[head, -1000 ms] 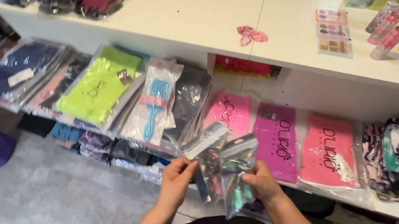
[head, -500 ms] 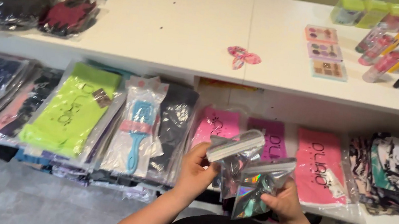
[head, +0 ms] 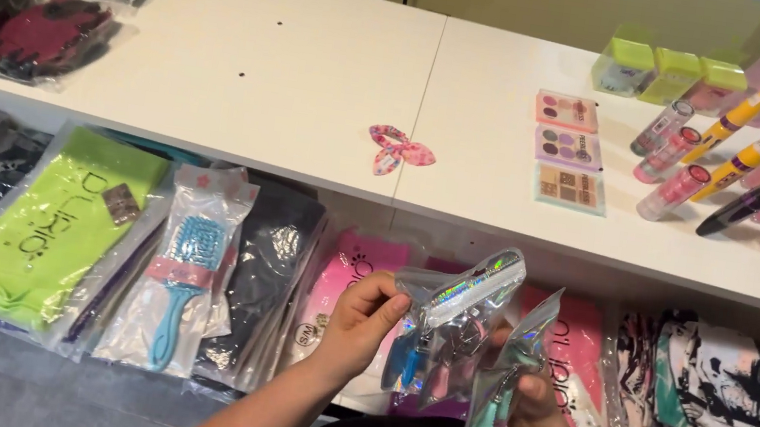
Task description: The person is organizing various small retail items, including makeup palettes, brushes, and socks, by moving them from a glass display case to a white shelf and arranging them neatly.
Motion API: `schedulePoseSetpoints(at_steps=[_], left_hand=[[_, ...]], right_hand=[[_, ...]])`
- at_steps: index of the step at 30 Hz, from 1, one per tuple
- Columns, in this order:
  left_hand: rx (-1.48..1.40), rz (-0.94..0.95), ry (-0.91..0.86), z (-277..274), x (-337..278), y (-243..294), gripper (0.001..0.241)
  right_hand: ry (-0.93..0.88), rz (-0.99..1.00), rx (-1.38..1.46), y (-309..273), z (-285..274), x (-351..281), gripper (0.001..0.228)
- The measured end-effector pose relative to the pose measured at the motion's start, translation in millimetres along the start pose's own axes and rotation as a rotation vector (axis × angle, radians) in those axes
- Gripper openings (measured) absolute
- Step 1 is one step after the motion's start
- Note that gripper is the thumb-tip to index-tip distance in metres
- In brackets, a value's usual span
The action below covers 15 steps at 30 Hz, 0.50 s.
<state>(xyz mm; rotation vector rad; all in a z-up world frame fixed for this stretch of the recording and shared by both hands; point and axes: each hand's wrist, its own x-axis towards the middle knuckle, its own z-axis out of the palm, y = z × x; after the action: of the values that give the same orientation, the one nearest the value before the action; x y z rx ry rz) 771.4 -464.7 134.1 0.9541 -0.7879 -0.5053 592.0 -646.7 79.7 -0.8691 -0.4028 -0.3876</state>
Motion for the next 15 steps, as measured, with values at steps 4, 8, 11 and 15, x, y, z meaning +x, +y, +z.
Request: schedulePoseSetpoints(at_steps=[4, 8, 11, 15], left_hand=[[0.241, 0.11, 0.001, 20.7, 16.6, 28.4, 0.018], [0.539, 0.23, -0.012, 22.5, 54.4, 39.8, 0.024], [0.605, -0.057, 0.113, 7.5, 109.6, 48.5, 0.015], [0.673, 0.039, 0.119, 3.4, 227.1, 81.1, 0.025]], right_hand=[[0.127, -0.058, -0.019, -8.2, -8.1, -2.0, 0.053], [0.056, -0.154, 0.007, -19.3, -12.9, 1.7, 0.046], [0.053, -0.314, 0.32, -29.5, -34.1, -21.1, 0.074], [-0.244, -0.047, 0.456, -74.2, 14.4, 6.2, 0.086]])
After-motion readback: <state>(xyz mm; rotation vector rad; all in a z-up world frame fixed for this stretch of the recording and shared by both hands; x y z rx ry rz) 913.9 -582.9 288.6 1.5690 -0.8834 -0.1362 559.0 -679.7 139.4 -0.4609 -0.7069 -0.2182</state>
